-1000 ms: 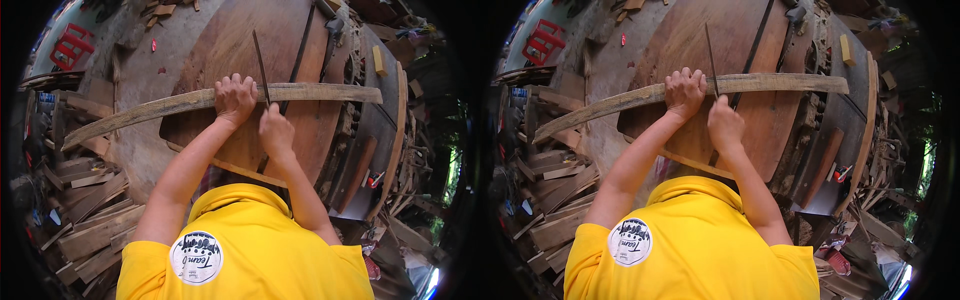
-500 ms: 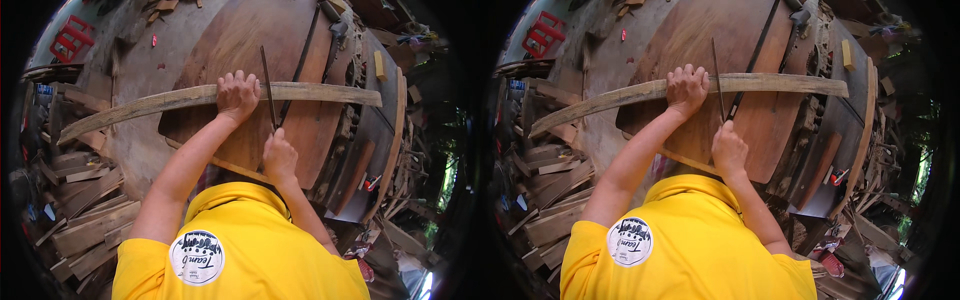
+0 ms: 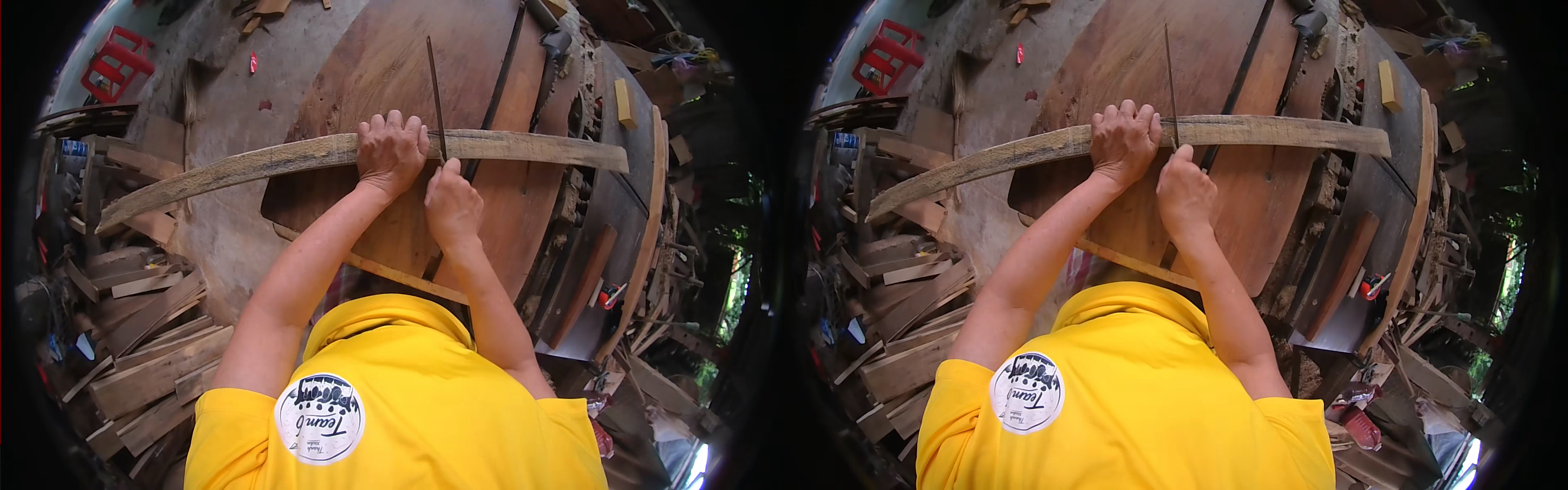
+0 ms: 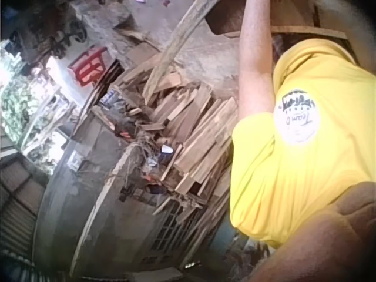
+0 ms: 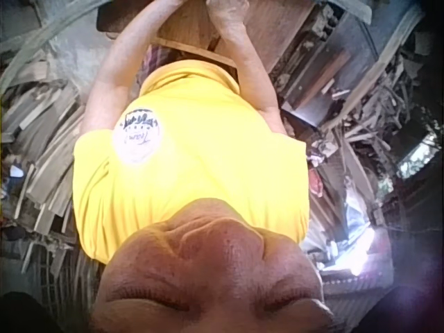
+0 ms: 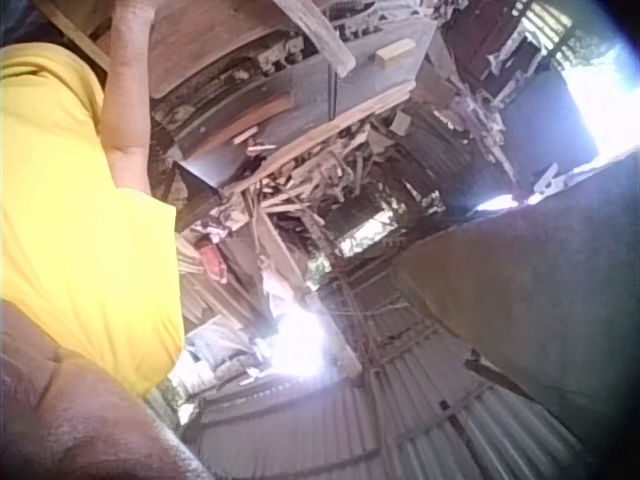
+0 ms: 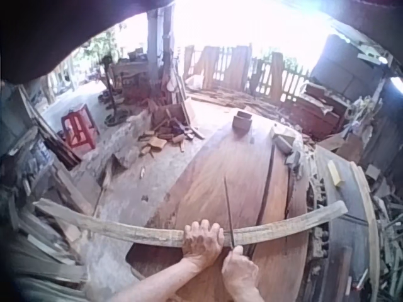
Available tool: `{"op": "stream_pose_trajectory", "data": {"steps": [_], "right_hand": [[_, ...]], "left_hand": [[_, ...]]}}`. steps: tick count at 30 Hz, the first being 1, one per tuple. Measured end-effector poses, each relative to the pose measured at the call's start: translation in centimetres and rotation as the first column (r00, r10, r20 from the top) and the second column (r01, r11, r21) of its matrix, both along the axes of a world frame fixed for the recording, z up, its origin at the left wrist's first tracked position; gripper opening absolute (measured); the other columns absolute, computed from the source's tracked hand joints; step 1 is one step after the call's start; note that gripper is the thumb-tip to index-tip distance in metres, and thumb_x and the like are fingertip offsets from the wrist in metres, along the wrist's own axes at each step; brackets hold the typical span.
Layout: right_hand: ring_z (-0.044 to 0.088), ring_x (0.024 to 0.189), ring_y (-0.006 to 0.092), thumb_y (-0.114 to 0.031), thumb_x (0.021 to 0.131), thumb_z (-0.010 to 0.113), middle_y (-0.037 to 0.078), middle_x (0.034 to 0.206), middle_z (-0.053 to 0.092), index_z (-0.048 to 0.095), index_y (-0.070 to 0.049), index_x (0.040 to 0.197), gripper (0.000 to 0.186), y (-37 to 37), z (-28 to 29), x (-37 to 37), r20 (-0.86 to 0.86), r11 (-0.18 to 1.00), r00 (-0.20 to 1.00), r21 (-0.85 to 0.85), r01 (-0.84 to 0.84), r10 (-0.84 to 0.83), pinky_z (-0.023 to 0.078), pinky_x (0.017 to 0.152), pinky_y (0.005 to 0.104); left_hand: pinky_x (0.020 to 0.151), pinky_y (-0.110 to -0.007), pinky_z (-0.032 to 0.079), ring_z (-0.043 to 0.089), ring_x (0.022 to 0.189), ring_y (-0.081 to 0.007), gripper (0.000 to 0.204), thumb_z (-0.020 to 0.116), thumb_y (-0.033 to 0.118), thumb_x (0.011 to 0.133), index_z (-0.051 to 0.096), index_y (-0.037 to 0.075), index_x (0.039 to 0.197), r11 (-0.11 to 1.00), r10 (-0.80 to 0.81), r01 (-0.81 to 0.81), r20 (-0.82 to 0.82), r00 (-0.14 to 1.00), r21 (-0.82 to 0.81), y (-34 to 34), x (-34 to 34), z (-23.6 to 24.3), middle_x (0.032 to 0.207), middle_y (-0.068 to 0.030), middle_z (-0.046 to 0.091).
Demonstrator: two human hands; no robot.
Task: The recorder uses a handsaw to cut a piece of lumber on a wooden workbench.
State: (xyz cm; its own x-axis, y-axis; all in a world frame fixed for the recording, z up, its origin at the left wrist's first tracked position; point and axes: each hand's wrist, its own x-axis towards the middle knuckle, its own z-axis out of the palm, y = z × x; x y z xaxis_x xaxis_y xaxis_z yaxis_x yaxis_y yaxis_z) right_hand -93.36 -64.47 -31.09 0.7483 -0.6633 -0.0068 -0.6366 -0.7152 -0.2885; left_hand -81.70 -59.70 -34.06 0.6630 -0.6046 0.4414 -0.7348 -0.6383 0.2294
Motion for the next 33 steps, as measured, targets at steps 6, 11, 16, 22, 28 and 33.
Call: {"op": "stream_pose_trajectory", "data": {"steps": [6,11,16,22,28,33], "right_hand": [[0.066,0.065,0.0404,-0.023,0.097,0.047,0.021,0.066,0.064,0.047,-0.006,0.092,0.018,1.9,0.3,-5.6,-0.078,0.998,0.997,0.069,-0.008,0.014,0.054,0.059,0.0491],[0.065,0.063,0.0392,-0.018,0.096,0.049,0.02,0.067,0.063,0.049,-0.004,0.089,0.016,1.1,2.4,-12.5,0.182,0.968,0.983,0.247,-0.035,-0.011,0.051,0.054,0.0481],[0.063,0.063,0.0397,-0.019,0.098,0.048,0.023,0.067,0.06,0.051,-0.003,0.088,0.019,-2.5,1.0,-13.4,0.284,0.984,0.953,0.165,0.063,-0.109,0.049,0.053,0.0459],[0.064,0.065,0.0391,-0.021,0.098,0.049,0.022,0.068,0.062,0.051,-0.005,0.089,0.019,-2.0,1.0,-12.3,0.249,0.975,0.95,0.166,0.149,-0.188,0.05,0.054,0.0464],[0.065,0.065,0.0384,-0.021,0.096,0.051,0.018,0.069,0.065,0.051,-0.007,0.091,0.015,-0.6,0.4,-9.6,0.23,0.985,0.973,0.173,-0.007,-0.033,0.053,0.055,0.0461],[0.065,0.063,0.038,-0.021,0.096,0.05,0.017,0.069,0.065,0.049,-0.008,0.088,0.015,-0.5,0.1,-7.3,0.22,0.994,0.975,0.099,-0.042,0.02,0.052,0.054,0.047]], "left_hand": [[0.071,-0.043,0.04,0.056,0.078,-0.0274,0.021,0.055,0.031,0.09,0.058,0.013,0.079,1.0,0.027,-0.027,-0.01,1.0,0.005,-0.2,0.2,-0.1,0.079,-0.0068,0.054],[0.072,-0.043,0.04,0.056,0.08,-0.027,0.02,0.055,0.031,0.091,0.057,0.013,0.081,1.0,0.007,-0.008,-0.023,1.0,-0.026,0.3,0.2,0.0,0.081,-0.007,0.054],[0.077,-0.043,0.038,0.054,0.085,-0.0269,0.022,0.058,0.035,0.089,0.06,0.013,0.086,0.997,-0.074,0.068,-0.149,0.986,-0.046,0.7,0.0,0.8,0.084,-0.0064,0.056],[0.088,-0.042,0.031,0.049,0.097,-0.025,0.04,0.067,0.044,0.081,0.063,0.015,0.108,0.987,-0.162,0.162,-0.205,0.965,-0.018,1.2,-0.8,2.6,0.096,-0.005,0.055],[0.092,-0.041,0.029,0.049,0.102,-0.025,0.045,0.07,0.045,0.078,0.062,0.015,0.11,0.99,-0.143,0.136,-0.351,0.925,-0.043,0.8,-0.8,2.8,0.102,-0.0047,0.057],[0.092,-0.041,0.03,0.05,0.102,-0.0245,0.047,0.071,0.047,0.075,0.062,0.016,0.11,0.994,-0.105,0.112,-0.391,0.915,-0.005,0.5,-0.9,3.0,0.103,-0.0045,0.057]]}}
